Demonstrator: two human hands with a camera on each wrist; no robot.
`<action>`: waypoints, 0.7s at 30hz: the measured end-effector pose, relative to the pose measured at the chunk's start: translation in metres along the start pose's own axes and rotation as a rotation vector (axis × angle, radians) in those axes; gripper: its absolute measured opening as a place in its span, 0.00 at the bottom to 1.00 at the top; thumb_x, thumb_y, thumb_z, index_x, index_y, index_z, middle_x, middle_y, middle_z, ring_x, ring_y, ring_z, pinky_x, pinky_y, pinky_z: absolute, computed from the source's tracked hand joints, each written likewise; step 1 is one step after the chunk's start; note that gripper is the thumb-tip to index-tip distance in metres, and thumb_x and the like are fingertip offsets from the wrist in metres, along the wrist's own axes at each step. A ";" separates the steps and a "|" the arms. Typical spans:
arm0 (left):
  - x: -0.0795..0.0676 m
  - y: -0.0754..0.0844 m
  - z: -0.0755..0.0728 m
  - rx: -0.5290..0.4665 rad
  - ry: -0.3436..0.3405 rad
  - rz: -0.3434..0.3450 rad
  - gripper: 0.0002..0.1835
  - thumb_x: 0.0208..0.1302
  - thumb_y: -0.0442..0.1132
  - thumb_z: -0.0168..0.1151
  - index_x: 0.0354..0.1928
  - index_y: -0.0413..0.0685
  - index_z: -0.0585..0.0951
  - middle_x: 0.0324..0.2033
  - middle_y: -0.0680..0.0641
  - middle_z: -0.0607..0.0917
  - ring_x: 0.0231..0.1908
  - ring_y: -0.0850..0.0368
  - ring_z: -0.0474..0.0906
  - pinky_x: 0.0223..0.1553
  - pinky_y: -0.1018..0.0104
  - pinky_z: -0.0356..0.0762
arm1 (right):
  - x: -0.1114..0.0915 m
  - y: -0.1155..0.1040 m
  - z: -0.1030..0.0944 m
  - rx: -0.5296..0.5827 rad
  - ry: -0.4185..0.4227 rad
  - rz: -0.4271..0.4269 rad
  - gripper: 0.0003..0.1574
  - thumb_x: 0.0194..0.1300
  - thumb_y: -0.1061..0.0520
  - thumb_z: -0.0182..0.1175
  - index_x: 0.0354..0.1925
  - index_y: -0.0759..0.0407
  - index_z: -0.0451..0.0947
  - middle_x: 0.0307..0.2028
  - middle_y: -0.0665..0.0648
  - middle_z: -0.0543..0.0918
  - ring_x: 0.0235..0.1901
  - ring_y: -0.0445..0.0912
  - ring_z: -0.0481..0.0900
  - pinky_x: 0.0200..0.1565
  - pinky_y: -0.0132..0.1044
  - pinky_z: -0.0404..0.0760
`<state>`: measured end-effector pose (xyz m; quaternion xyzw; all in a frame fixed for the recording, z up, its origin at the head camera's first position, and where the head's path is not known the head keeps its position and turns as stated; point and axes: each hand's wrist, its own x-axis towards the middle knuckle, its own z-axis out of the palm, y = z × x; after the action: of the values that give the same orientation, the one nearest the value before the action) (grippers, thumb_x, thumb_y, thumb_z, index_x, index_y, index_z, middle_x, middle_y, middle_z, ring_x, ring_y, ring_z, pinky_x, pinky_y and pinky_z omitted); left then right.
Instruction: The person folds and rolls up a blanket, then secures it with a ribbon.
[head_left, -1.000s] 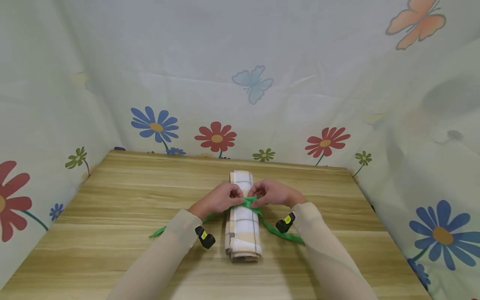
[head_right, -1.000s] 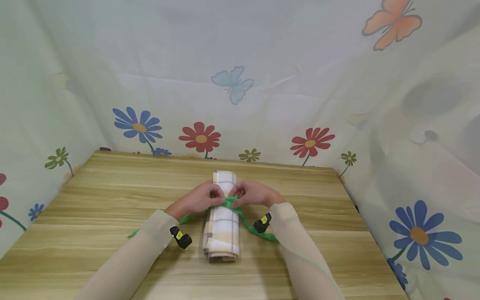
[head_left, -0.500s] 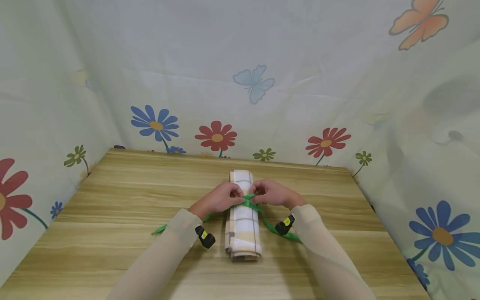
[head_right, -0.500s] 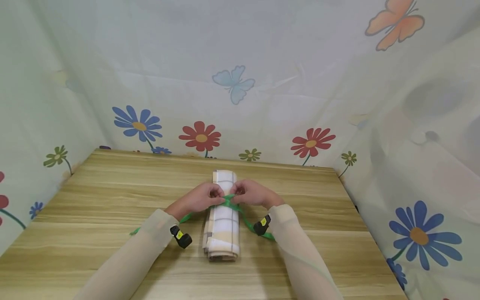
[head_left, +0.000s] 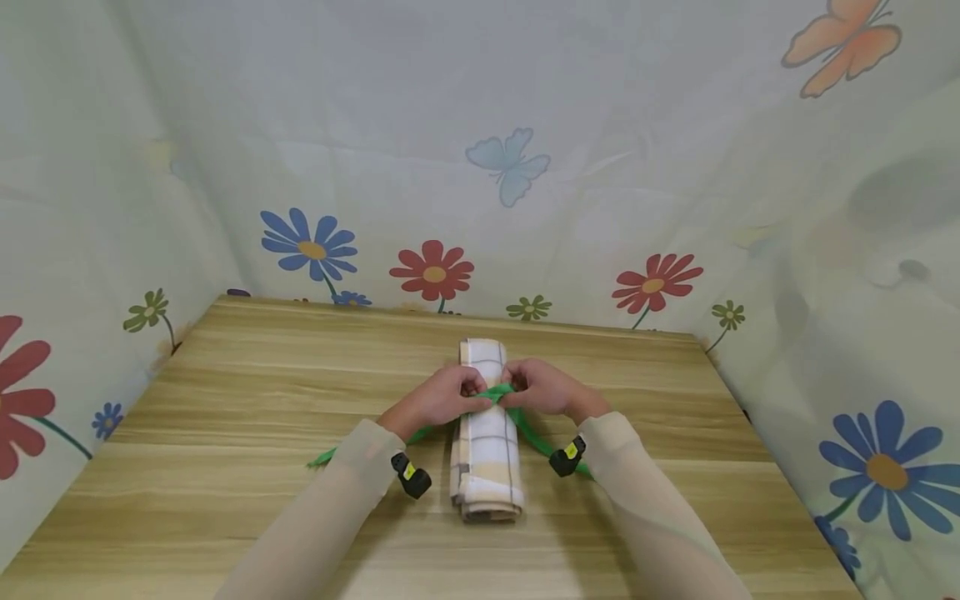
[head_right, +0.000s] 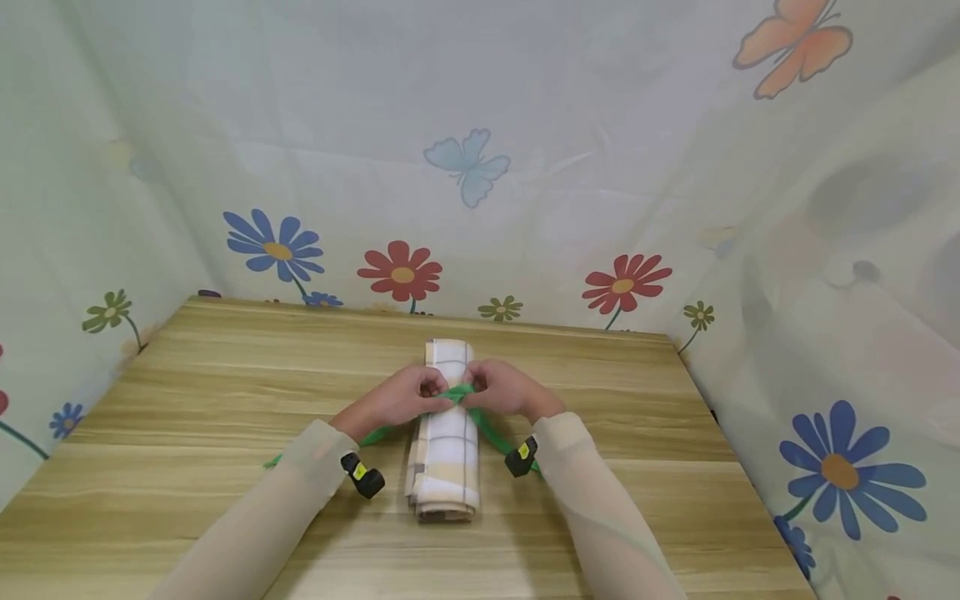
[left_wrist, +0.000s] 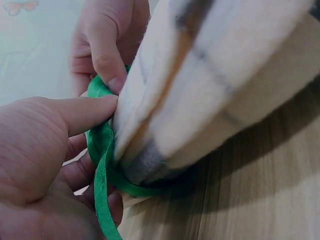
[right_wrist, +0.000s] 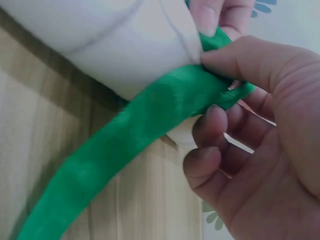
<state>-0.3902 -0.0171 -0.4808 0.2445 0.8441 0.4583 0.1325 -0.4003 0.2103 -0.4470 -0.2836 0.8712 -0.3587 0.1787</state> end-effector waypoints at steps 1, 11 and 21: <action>0.000 0.000 0.000 0.004 0.004 0.001 0.07 0.69 0.43 0.68 0.38 0.48 0.82 0.32 0.52 0.82 0.33 0.59 0.74 0.38 0.66 0.73 | 0.000 -0.001 0.001 -0.017 0.015 0.000 0.09 0.67 0.61 0.67 0.35 0.59 0.75 0.26 0.49 0.74 0.28 0.42 0.71 0.35 0.31 0.71; 0.002 -0.003 0.001 0.005 0.029 -0.002 0.07 0.68 0.41 0.69 0.37 0.49 0.80 0.32 0.52 0.81 0.33 0.58 0.74 0.37 0.65 0.73 | -0.003 -0.012 0.007 -0.129 0.071 0.035 0.10 0.66 0.58 0.67 0.31 0.56 0.75 0.24 0.48 0.74 0.26 0.40 0.72 0.34 0.32 0.72; 0.001 -0.003 0.003 0.025 0.059 0.000 0.06 0.68 0.39 0.67 0.36 0.48 0.79 0.32 0.51 0.80 0.33 0.58 0.74 0.37 0.65 0.73 | -0.010 -0.011 -0.003 0.174 -0.112 0.111 0.10 0.74 0.58 0.59 0.45 0.58 0.86 0.33 0.53 0.81 0.27 0.44 0.71 0.32 0.35 0.73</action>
<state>-0.3902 -0.0159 -0.4855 0.2326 0.8533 0.4548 0.1044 -0.3900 0.2122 -0.4358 -0.2381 0.8398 -0.4061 0.2705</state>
